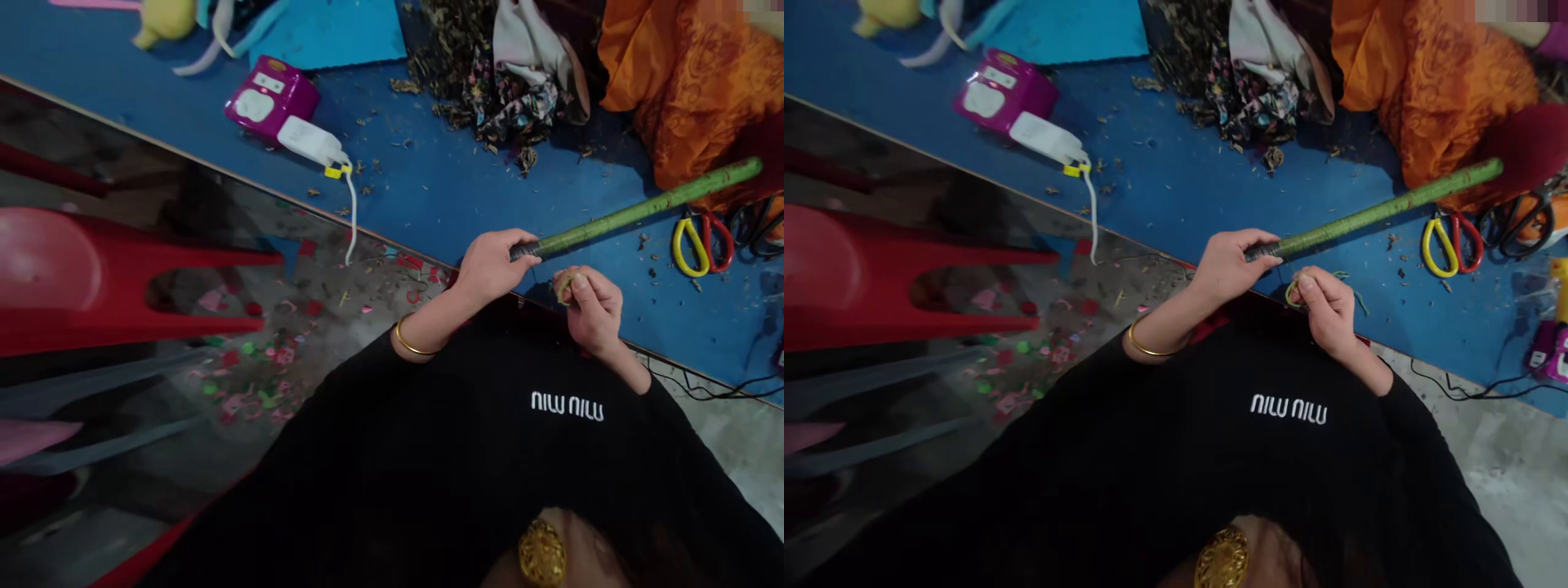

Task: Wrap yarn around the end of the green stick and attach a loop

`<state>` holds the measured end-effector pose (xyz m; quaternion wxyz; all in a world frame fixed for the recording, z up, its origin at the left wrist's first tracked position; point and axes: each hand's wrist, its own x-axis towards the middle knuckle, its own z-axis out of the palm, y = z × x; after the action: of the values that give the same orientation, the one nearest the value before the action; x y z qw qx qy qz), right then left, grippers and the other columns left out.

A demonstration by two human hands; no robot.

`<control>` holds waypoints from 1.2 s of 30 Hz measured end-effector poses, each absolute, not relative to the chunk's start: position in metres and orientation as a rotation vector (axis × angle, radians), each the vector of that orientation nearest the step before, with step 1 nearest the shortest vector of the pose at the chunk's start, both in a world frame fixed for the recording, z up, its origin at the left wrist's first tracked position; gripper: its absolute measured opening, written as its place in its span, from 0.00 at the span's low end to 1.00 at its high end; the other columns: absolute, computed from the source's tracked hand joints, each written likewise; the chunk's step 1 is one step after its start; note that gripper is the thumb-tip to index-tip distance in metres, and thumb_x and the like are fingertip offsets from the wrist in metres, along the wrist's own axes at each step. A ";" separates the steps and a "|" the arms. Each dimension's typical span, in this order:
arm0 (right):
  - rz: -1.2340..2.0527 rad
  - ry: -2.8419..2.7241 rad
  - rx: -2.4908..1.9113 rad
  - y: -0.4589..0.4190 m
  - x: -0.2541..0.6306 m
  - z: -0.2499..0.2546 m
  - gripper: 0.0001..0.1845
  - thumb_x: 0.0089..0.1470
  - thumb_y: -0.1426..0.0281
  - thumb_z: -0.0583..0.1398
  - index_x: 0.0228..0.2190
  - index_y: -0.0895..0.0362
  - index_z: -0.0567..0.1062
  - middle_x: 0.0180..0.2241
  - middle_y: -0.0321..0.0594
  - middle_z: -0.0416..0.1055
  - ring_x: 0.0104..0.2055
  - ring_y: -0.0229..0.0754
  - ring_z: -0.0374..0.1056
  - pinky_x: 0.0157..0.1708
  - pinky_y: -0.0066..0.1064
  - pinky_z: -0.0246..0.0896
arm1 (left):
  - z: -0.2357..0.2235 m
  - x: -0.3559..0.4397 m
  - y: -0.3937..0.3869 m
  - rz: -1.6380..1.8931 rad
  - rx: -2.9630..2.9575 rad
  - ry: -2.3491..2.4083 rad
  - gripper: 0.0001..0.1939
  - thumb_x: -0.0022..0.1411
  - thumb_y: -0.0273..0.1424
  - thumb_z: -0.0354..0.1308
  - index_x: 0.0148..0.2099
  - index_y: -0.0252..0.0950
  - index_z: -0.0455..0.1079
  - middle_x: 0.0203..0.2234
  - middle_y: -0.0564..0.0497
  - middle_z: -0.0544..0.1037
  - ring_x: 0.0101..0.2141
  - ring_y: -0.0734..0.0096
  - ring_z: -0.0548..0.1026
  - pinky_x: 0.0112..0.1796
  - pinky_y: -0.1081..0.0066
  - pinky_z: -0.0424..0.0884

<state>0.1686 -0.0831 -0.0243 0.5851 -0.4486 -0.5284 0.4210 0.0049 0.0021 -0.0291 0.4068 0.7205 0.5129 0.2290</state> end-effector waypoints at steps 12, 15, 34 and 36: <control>0.778 -1.784 -1.036 -0.042 0.190 0.040 0.20 0.69 0.57 0.58 0.29 0.55 0.77 0.33 0.39 0.78 0.41 0.41 0.76 0.45 0.38 0.72 | -0.017 -0.003 0.007 0.545 1.897 1.264 0.13 0.61 0.33 0.65 0.47 0.37 0.83 0.38 0.50 0.86 0.39 0.62 0.81 0.42 0.67 0.71; 0.984 -1.661 -1.066 -0.022 0.182 0.040 0.24 0.64 0.49 0.61 0.26 0.55 0.77 0.31 0.39 0.75 0.40 0.40 0.75 0.47 0.37 0.73 | -0.011 -0.003 0.004 0.527 1.969 1.264 0.13 0.63 0.34 0.64 0.47 0.36 0.84 0.37 0.48 0.86 0.39 0.60 0.82 0.40 0.66 0.71; 1.027 -1.727 -1.139 0.022 0.177 -0.004 0.28 0.65 0.46 0.59 0.26 0.56 0.76 0.31 0.38 0.77 0.36 0.36 0.73 0.42 0.32 0.66 | -0.028 -0.008 -0.019 0.721 2.278 1.228 0.17 0.67 0.28 0.58 0.55 0.36 0.79 0.46 0.44 0.86 0.46 0.59 0.83 0.48 0.66 0.75; 1.008 -1.718 -1.142 0.019 0.177 -0.001 0.25 0.65 0.51 0.60 0.25 0.56 0.77 0.30 0.38 0.76 0.37 0.36 0.73 0.43 0.31 0.67 | -0.028 -0.007 -0.020 0.726 2.284 1.245 0.17 0.66 0.27 0.58 0.54 0.35 0.80 0.45 0.43 0.86 0.45 0.59 0.83 0.46 0.66 0.76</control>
<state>0.1772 0.0193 -0.0012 0.4104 -0.4538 -0.6822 0.4003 -0.0073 -0.0204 -0.0282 0.2186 0.8254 0.4497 0.2622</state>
